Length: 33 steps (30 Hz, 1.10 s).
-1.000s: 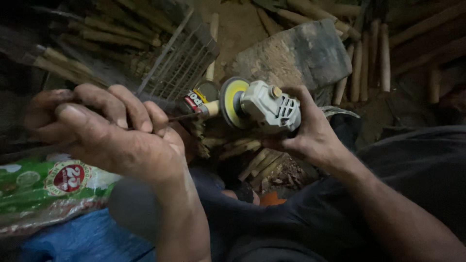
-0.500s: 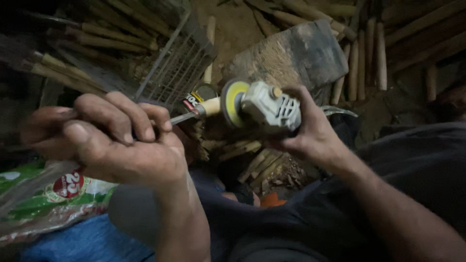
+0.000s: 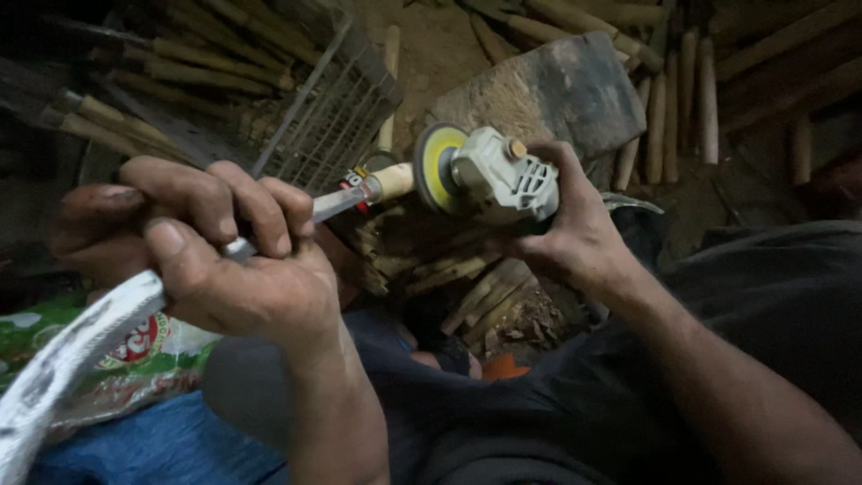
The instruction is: The person uses an angle grinder to smooth and shape the wooden handle of a sickle. They hold the sickle in one hand and the grinder in the other, rotating the handle against the spinning disc. The person briefly sets the sickle aside and picks up another tool handle to continue grinding.
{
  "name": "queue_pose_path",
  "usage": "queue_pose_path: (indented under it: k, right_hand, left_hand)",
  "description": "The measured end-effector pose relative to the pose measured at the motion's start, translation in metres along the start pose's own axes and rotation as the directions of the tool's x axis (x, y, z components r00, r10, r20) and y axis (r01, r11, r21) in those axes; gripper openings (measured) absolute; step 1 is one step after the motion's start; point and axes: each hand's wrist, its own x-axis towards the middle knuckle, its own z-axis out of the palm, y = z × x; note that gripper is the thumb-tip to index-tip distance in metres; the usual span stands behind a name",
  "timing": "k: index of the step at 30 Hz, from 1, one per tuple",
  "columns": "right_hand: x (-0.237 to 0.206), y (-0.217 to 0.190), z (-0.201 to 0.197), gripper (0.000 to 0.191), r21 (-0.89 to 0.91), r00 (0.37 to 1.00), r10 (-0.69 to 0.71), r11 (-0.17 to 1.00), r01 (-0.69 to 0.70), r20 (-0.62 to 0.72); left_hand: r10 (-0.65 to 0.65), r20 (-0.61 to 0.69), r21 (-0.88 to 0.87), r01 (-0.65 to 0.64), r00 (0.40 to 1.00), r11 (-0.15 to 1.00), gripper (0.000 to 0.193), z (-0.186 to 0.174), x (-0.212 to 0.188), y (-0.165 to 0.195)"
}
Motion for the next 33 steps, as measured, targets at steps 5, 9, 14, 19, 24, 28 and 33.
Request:
queue_pose_path:
  k: [5,9,14,19,24,28,33]
  right_hand:
    - [-0.002,-0.001,-0.002,0.101,0.027,0.999,-0.039,0.999,0.038,0.025]
    - [-0.005,-0.004,-0.003,0.099,0.046,0.998,0.062,0.997,-0.062,0.002]
    - [-0.003,-0.001,-0.005,0.099,0.016,1.000,0.015,1.000,-0.015,0.003]
    - [-0.003,0.005,-0.011,0.098,-0.038,0.993,0.052,0.998,-0.057,-0.106]
    - [-0.007,0.007,-0.007,0.099,-0.031,0.997,0.031,0.999,-0.033,-0.069]
    - [-0.008,0.002,0.001,0.094,0.134,0.997,-0.081,0.988,0.078,0.014]
    - [-0.009,-0.006,0.008,0.096,0.001,1.000,-0.004,1.000,0.004,0.030]
  left_hand:
    - [0.015,0.080,-0.077,-0.009,0.997,0.997,0.017,-0.002,-0.002,0.002]
    - [-0.011,0.074,-0.106,0.019,0.997,0.994,0.021,0.000,-0.003,0.003]
    - [-0.066,0.032,-0.125,0.069,0.997,0.990,0.028,-0.003,-0.003,0.002]
    - [-0.157,-0.016,-0.177,0.152,0.987,0.972,0.038,-0.019,0.005,-0.004]
    - [-0.200,-0.087,-0.122,0.189,0.976,0.974,0.049,-0.028,0.007,-0.006]
    - [-0.184,-0.294,-0.046,0.178,0.938,0.983,0.037,-0.020,0.001,-0.005]
    - [-0.118,-0.234,0.020,0.126,0.965,0.992,0.036,-0.010,-0.005,-0.002]
